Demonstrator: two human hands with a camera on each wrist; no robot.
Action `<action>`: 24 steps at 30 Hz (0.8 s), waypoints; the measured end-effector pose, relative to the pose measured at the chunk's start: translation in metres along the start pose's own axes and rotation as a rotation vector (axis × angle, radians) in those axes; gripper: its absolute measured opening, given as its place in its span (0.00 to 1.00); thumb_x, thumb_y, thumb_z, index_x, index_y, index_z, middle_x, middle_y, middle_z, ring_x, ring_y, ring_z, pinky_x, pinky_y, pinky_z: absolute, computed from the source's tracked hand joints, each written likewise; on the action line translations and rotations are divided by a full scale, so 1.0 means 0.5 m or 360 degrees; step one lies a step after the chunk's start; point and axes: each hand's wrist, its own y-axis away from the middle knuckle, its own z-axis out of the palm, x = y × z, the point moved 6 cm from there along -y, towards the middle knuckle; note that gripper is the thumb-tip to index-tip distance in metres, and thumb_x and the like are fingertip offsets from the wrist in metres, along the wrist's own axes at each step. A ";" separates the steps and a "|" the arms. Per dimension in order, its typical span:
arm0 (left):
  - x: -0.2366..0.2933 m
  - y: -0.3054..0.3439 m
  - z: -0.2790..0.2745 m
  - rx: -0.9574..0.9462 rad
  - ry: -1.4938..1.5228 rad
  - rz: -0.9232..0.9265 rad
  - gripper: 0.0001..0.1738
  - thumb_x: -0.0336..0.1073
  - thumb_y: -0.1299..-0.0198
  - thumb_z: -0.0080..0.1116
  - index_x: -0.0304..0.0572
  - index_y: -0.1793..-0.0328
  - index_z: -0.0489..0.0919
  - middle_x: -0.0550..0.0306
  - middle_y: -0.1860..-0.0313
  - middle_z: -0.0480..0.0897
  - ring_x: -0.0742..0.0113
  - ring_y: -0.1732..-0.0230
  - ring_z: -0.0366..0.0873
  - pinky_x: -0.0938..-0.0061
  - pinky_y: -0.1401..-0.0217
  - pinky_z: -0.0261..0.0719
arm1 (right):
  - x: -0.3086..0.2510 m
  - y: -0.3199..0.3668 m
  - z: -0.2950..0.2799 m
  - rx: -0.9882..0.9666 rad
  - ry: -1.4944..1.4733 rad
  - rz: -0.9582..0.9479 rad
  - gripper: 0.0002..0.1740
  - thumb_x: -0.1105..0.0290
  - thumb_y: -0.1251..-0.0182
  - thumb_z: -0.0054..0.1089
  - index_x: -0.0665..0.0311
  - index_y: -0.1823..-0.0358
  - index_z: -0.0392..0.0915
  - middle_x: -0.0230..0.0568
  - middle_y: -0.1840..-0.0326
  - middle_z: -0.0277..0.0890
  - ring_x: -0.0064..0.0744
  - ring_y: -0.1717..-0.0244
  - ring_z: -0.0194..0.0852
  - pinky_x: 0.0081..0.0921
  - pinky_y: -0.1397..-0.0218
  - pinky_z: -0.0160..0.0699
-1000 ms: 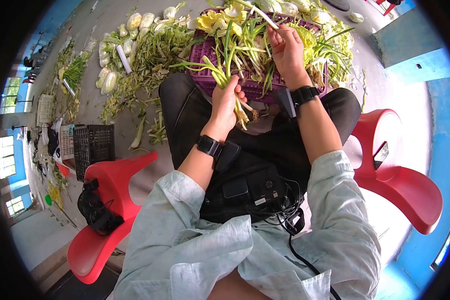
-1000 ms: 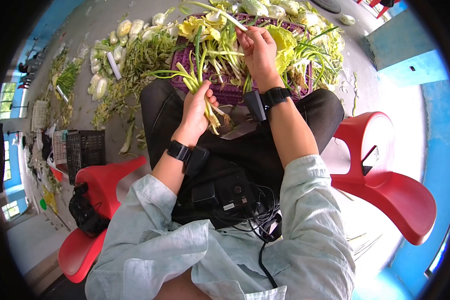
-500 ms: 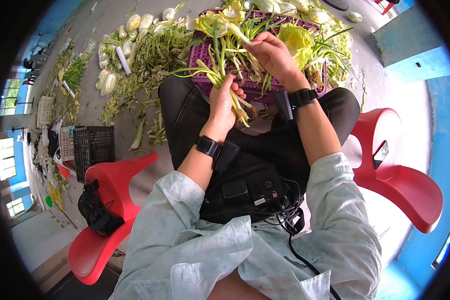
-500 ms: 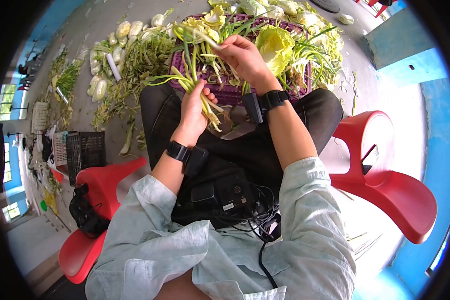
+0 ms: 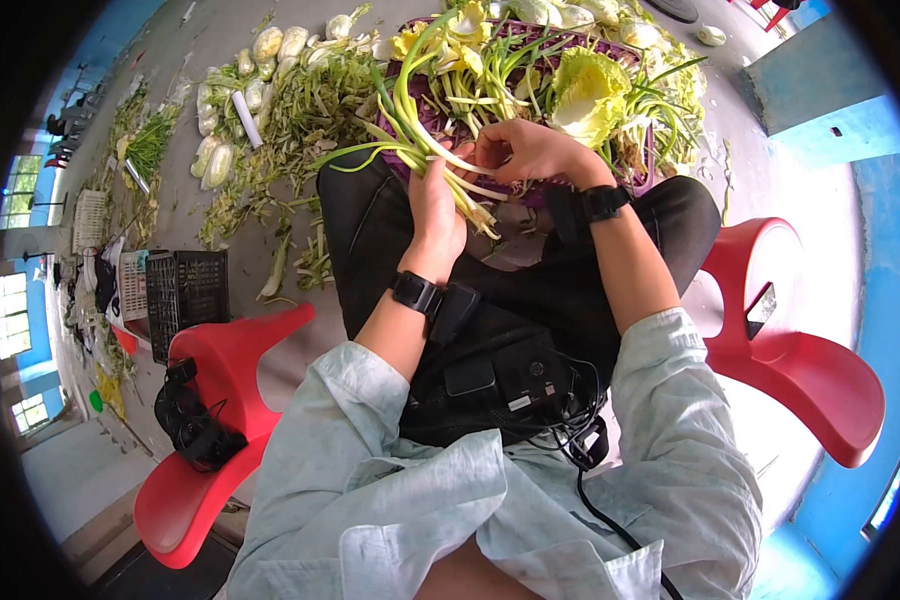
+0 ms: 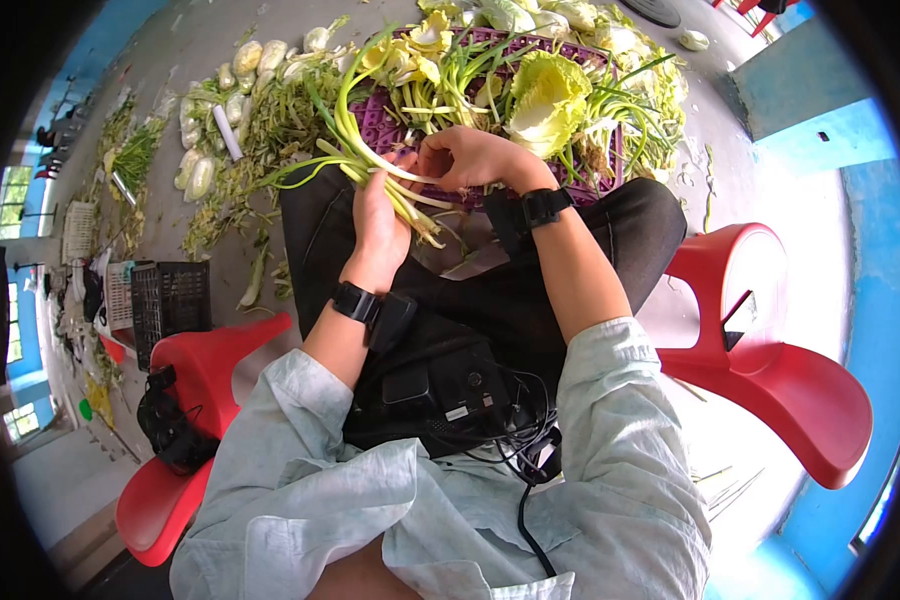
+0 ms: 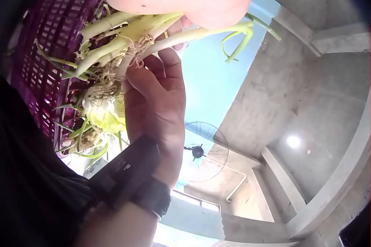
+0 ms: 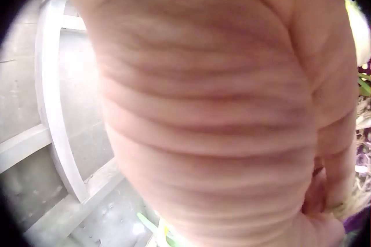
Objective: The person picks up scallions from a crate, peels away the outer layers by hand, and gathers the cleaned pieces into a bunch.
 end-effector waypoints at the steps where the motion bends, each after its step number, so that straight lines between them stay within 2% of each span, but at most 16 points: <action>1: 0.002 0.002 0.000 0.0012 -0.0002 -0.0002 0.17 0.41 0.21 0.49 0.39 0.35 0.71 0.46 0.42 0.82 0.57 0.42 0.82 0.62 0.35 0.80 | 0.006 0.001 0.000 0.0001 -0.0007 0.0052 0.13 0.79 0.46 0.69 0.66 0.58 0.81 0.32 0.63 0.83 0.24 0.60 0.80 0.25 0.53 0.81; 3: 0.004 0.001 0.000 0.0038 0.0078 -0.0012 0.18 0.42 0.21 0.49 0.37 0.35 0.72 0.44 0.40 0.82 0.57 0.40 0.81 0.63 0.33 0.79 | 0.011 0.005 0.000 0.0004 -0.0023 0.0154 0.16 0.79 0.48 0.69 0.66 0.56 0.81 0.33 0.64 0.82 0.25 0.61 0.80 0.26 0.54 0.81; 7: 0.005 -0.004 0.000 0.0016 0.0130 -0.0004 0.20 0.44 0.20 0.48 0.35 0.36 0.73 0.45 0.39 0.82 0.57 0.38 0.81 0.64 0.31 0.77 | 0.053 -0.001 0.005 -0.0047 0.0129 0.0150 0.20 0.76 0.50 0.71 0.65 0.52 0.82 0.34 0.64 0.83 0.26 0.61 0.80 0.26 0.55 0.81; 12: 0.003 -0.005 0.002 -0.0024 0.0016 0.0038 0.20 0.45 0.21 0.51 0.36 0.36 0.74 0.45 0.39 0.82 0.58 0.37 0.80 0.65 0.31 0.76 | 0.061 -0.003 0.010 -0.0092 0.0249 0.0213 0.24 0.71 0.52 0.76 0.64 0.49 0.84 0.34 0.63 0.83 0.27 0.60 0.81 0.27 0.56 0.81; 17: 0.013 0.005 0.016 -0.0053 -0.0004 0.0063 0.21 0.45 0.21 0.52 0.38 0.34 0.73 0.46 0.38 0.82 0.57 0.37 0.80 0.64 0.31 0.76 | 0.056 -0.001 0.011 -0.0091 0.0229 0.0247 0.24 0.65 0.51 0.79 0.64 0.51 0.85 0.35 0.63 0.84 0.28 0.62 0.82 0.28 0.57 0.81; 24: 0.009 0.004 0.018 -0.0066 -0.0020 0.0097 0.17 0.37 0.22 0.54 0.37 0.34 0.72 0.46 0.37 0.81 0.59 0.38 0.80 0.65 0.33 0.78 | 0.056 -0.006 0.017 -0.0168 0.0181 0.0326 0.25 0.55 0.44 0.79 0.64 0.50 0.85 0.34 0.64 0.85 0.28 0.64 0.82 0.27 0.57 0.82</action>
